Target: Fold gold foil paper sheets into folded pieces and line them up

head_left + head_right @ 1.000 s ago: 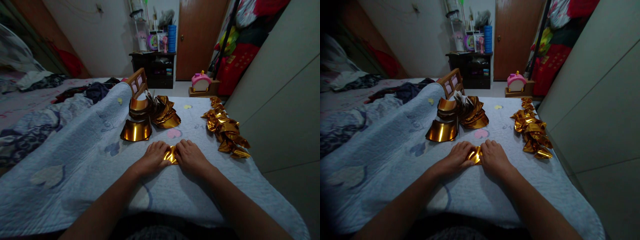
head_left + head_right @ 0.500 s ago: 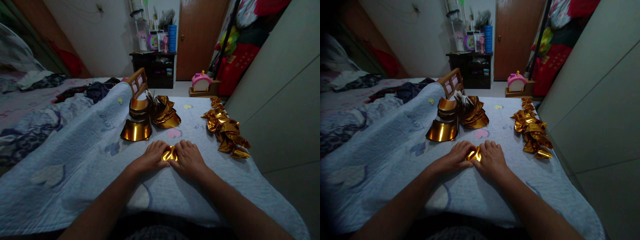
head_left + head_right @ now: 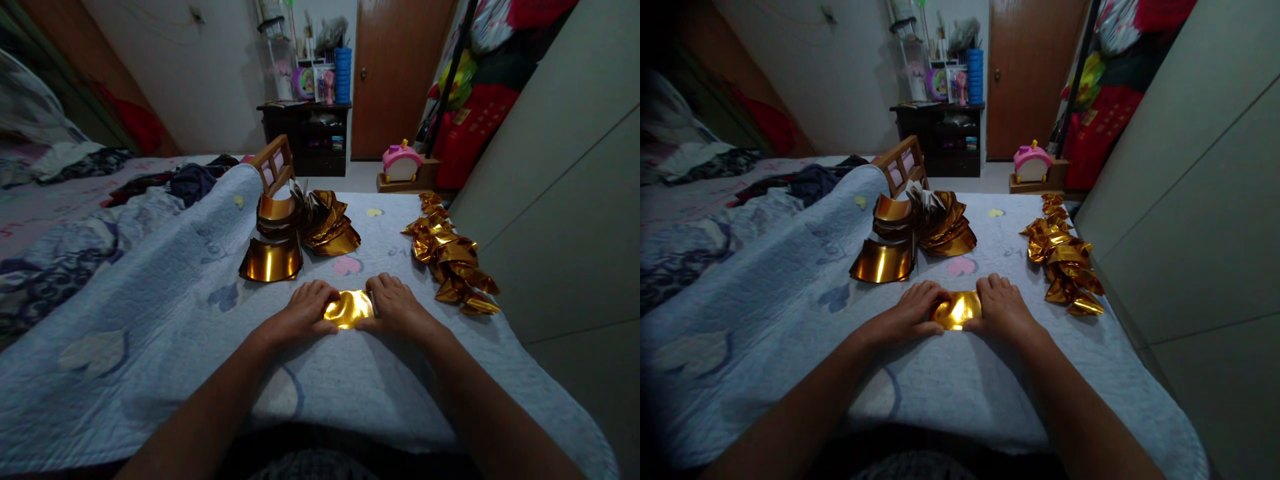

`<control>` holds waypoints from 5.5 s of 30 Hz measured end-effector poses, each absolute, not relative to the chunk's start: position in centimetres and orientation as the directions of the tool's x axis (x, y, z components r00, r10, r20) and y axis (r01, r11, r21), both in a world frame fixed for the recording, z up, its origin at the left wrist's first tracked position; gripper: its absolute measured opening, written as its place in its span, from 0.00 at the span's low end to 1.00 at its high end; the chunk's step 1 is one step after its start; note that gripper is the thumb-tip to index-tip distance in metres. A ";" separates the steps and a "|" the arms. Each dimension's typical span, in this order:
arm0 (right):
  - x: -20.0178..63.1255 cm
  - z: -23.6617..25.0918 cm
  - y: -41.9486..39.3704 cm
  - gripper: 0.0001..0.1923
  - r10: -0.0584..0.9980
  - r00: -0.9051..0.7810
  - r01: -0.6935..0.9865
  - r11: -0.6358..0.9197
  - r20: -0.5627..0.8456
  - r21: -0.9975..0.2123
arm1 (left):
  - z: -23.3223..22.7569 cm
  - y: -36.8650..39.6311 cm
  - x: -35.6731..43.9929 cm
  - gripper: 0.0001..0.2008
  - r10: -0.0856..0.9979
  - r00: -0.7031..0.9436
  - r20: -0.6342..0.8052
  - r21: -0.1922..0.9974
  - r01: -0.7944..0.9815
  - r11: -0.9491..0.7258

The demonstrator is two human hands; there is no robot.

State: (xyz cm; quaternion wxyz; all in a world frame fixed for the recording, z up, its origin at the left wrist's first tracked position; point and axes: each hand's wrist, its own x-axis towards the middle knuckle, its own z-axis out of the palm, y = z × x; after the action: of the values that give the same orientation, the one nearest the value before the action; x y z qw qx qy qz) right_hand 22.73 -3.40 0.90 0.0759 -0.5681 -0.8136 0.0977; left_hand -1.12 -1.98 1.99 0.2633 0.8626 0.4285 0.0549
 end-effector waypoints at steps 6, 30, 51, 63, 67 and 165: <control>24.3 0.7 -2.9 0.29 0.936 -0.351 0.894 0.330 -0.016 -0.302 | 2.0 -2.0 -1.4 0.20 0.763 0.634 -0.128 0.527 0.695 -0.490; 21.0 2.4 -3.8 0.07 0.777 -0.615 0.653 0.597 0.133 -0.466 | 1.8 -2.6 -1.9 0.06 0.727 0.679 0.106 0.586 0.548 -0.597; 19.8 0.5 -3.3 0.03 0.699 -0.581 0.585 0.715 0.416 -0.384 | 0.1 -2.5 -1.1 0.07 0.662 0.569 0.488 0.484 0.455 -0.747; 23.4 2.1 -2.0 0.06 0.741 -0.480 0.639 0.662 0.470 -0.392 | 1.1 -2.6 -1.1 0.07 0.805 0.375 0.460 0.643 0.484 -0.593; 24.2 2.5 -1.7 0.07 0.775 -0.427 0.665 0.619 0.466 -0.418 | 1.1 -2.7 -1.1 0.07 0.817 0.312 0.485 0.660 0.483 -0.575; 21.1 2.7 -2.8 0.10 0.931 -0.281 0.918 0.190 -0.232 -0.349 | 1.0 -2.8 -0.1 0.06 0.917 0.399 -0.012 0.407 0.839 -0.360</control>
State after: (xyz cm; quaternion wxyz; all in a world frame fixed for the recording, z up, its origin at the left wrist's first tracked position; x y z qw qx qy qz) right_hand 21.12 -2.83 2.72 0.0158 -0.5993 -0.7714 0.2136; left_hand -0.13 -2.85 0.97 0.1773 0.8175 0.5371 0.1089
